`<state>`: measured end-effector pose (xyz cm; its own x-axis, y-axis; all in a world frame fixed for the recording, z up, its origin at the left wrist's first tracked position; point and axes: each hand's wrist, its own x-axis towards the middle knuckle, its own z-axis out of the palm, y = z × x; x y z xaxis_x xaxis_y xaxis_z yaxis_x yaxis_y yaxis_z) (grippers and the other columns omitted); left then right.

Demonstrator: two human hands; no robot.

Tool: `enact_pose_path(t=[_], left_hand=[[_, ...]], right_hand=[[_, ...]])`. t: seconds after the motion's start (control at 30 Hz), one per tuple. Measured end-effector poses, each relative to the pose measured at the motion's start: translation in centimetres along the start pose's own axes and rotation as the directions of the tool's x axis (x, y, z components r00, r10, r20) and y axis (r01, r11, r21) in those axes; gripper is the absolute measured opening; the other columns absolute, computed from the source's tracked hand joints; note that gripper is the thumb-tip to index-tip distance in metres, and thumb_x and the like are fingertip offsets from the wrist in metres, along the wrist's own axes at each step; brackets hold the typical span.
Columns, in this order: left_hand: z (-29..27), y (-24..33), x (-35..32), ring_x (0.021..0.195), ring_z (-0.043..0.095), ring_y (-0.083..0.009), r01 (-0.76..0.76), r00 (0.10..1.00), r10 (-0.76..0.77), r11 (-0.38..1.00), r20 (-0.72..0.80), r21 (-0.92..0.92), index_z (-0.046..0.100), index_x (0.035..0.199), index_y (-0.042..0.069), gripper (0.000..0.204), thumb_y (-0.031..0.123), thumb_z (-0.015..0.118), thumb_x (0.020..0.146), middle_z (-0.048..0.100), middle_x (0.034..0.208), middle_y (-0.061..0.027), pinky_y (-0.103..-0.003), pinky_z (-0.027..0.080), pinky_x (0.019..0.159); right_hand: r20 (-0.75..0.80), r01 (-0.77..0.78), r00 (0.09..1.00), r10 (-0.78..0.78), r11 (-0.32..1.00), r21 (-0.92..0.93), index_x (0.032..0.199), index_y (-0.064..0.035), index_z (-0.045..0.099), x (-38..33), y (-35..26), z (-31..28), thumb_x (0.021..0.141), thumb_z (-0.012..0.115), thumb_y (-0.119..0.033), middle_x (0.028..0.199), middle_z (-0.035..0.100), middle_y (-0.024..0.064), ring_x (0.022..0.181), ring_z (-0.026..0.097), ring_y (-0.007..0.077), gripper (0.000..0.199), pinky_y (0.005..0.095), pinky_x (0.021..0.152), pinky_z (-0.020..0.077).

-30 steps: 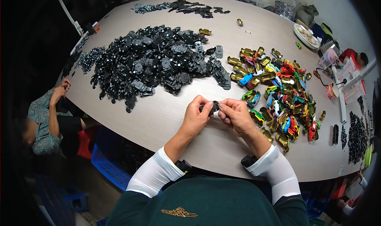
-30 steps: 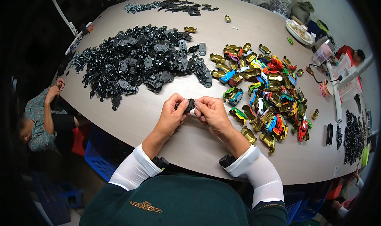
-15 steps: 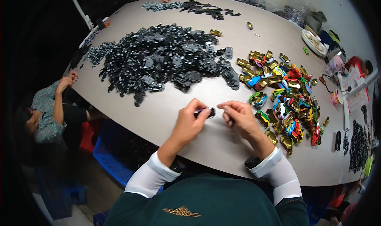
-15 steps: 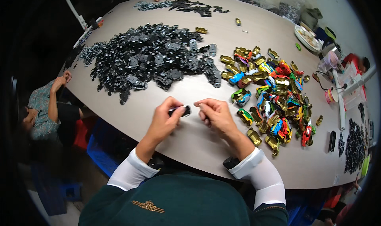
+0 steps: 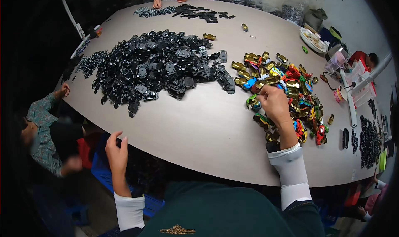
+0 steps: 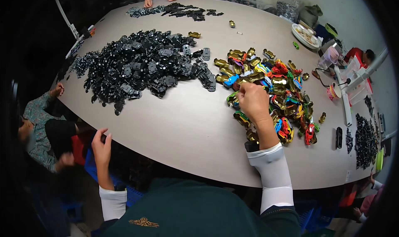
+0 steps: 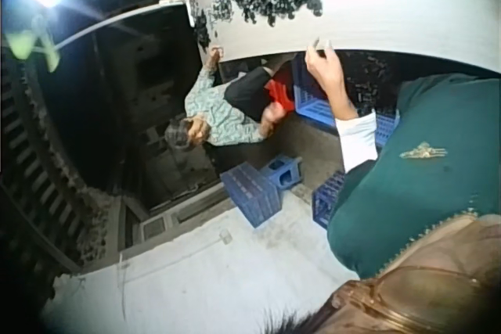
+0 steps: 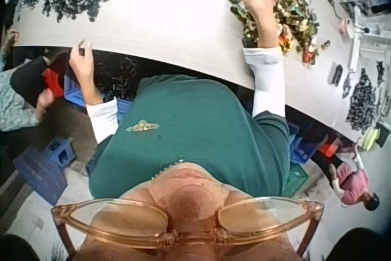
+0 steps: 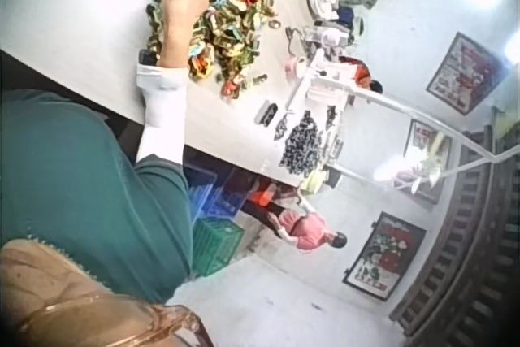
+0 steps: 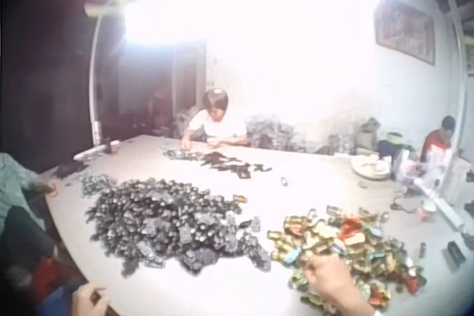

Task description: The person assembles small keychain components by hand at a table. They repeatedly pick up a black plastic base and a colored plastic piece, press them together, and place the finished unit on the table. The process continues with different colored pieces throughout the clip.

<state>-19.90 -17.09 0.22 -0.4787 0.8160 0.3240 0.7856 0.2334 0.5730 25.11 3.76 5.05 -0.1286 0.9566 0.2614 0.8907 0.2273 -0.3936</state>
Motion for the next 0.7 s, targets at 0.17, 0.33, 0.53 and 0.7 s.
enact_pose_path(t=[0.17, 0.33, 0.53, 0.7], left_hand=[[5.3, 7.0, 5.2, 0.095, 0.064, -0.0265, -0.079, 0.985, 0.121, 0.951, 0.123, -0.299, 0.065, 0.105, 0.0, 0.024, 0.008, 0.066, 0.083, 0.066, 0.103, -0.0156, -0.034, 0.054, 0.073], [9.7, 11.8, 7.9, 0.102, 0.06, -0.0277, -0.409, 0.899, 0.428, 0.897, 0.094, -0.166, 0.063, 0.114, 0.004, 0.035, 0.007, 0.069, 0.08, 0.059, 0.116, -0.0138, -0.033, 0.052, 0.078], [12.0, 14.4, 6.9, 0.086, 0.061, -0.0192, -0.344, 0.9, 0.406, 0.885, 0.16, -0.315, 0.065, 0.11, 0.003, 0.03, 0.005, 0.068, 0.08, 0.061, 0.108, -0.0101, -0.028, 0.051, 0.068], [14.2, 17.3, 4.7, 0.07, 0.059, -0.0093, -0.064, 0.857, 0.354, 0.794, 0.374, -0.605, 0.068, 0.099, -0.001, 0.016, 0.005, 0.065, 0.085, 0.066, 0.085, -0.0041, -0.023, 0.048, 0.063]], right_hand=[[0.168, -0.002, 0.984, 0.054, 0.955, -0.297, 0.099, -0.0022, 0.055, -1.1, -1.1, 0.2, 0.071, 0.078, -0.033, 0.084, 0.066, 0.0215, 0.084, 0.064, 0.0397, 0.047, 0.0481, 0.072, 0.0499], [0.093, -0.039, 0.993, 0.069, 0.957, -0.288, 0.098, -0.0029, 0.053, -1.1, -0.5, 1.7, 0.075, 0.068, -0.019, 0.081, 0.065, 0.0227, 0.08, 0.063, 0.0411, 0.032, 0.0508, 0.07, 0.0496], [0.062, -0.087, 0.992, 0.107, 0.958, -0.272, 0.094, -0.0011, 0.055, -0.4, -0.5, 1.8, 0.078, 0.07, -0.027, 0.076, 0.065, 0.0231, 0.074, 0.065, 0.0416, 0.034, 0.0502, 0.067, 0.0525], [0.077, -0.11, 0.988, 0.135, 0.956, -0.271, 0.1, -0.0002, 0.051, -0.4, 0.0, 2.2, 0.075, 0.076, -0.039, 0.077, 0.066, 0.0218, 0.073, 0.066, 0.0402, 0.052, 0.0472, 0.065, 0.0536]])
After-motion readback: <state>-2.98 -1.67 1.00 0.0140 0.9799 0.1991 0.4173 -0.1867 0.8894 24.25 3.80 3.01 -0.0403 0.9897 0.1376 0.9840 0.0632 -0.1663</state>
